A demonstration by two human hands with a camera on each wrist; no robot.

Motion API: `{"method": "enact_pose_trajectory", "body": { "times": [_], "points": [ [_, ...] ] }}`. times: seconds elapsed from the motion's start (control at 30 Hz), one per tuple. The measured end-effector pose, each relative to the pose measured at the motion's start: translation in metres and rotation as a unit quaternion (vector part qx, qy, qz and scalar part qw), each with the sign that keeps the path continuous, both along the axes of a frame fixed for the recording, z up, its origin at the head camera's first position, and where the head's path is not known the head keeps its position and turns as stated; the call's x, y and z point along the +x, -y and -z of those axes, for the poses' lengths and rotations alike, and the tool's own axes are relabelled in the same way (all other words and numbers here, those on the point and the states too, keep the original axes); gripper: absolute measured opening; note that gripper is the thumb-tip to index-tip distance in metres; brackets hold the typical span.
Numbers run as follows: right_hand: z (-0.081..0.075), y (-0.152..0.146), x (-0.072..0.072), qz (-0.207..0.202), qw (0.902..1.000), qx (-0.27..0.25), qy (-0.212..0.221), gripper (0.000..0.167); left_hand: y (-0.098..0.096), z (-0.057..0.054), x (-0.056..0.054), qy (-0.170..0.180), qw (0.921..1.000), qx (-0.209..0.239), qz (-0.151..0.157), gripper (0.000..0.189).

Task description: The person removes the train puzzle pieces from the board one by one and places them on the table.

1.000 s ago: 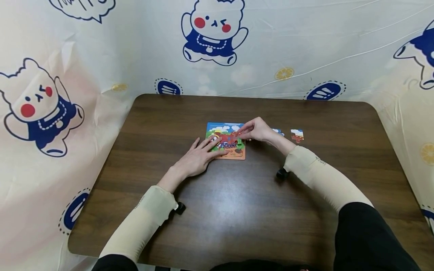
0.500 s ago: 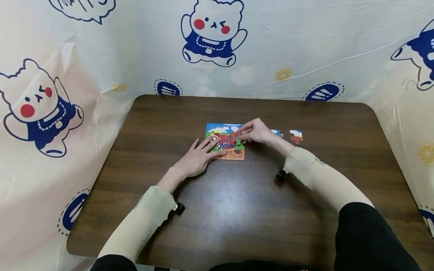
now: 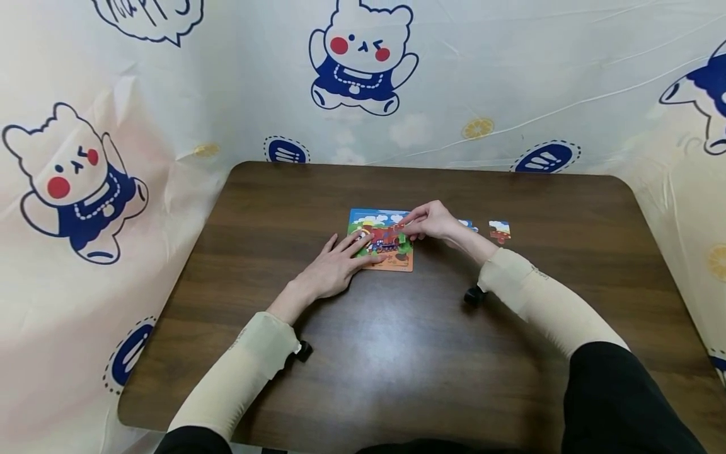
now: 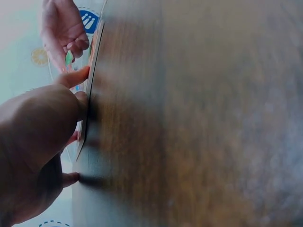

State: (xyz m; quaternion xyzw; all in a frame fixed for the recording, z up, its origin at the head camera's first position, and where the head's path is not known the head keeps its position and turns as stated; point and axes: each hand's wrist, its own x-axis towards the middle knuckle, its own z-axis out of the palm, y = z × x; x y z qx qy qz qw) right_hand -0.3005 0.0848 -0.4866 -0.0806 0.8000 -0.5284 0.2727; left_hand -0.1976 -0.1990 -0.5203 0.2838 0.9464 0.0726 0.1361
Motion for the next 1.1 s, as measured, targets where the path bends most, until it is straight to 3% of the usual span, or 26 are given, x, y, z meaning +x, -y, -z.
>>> {"method": "enact_pose_trajectory", "body": {
  "times": [0.27, 0.63, 0.93, 1.1],
  "points": [
    [0.0044, -0.0016, 0.0008, -0.004, 1.0000, 0.004, 0.002, 0.029, 0.0040, 0.0007, -0.0017, -0.029, 0.9995, -0.011, 0.009, 0.053],
    [0.0089, -0.0058, -0.0027, -0.006, 0.9999, -0.007, 0.010, 0.030, 0.0058, 0.0015, -0.0060, -0.043, 0.9972, -0.050, 0.036, 0.055],
    [0.0092, -0.0031, -0.0022, -0.016, 0.9998, -0.002, 0.010, 0.027, 0.0076, 0.0010, -0.0073, -0.013, 0.9997, -0.019, 0.009, 0.056],
    [0.0071, -0.0009, -0.0001, -0.010, 0.9999, 0.009, 0.002, 0.025, 0.0072, 0.0013, -0.0074, -0.015, 0.9997, -0.015, 0.009, 0.056]
  ]
}}
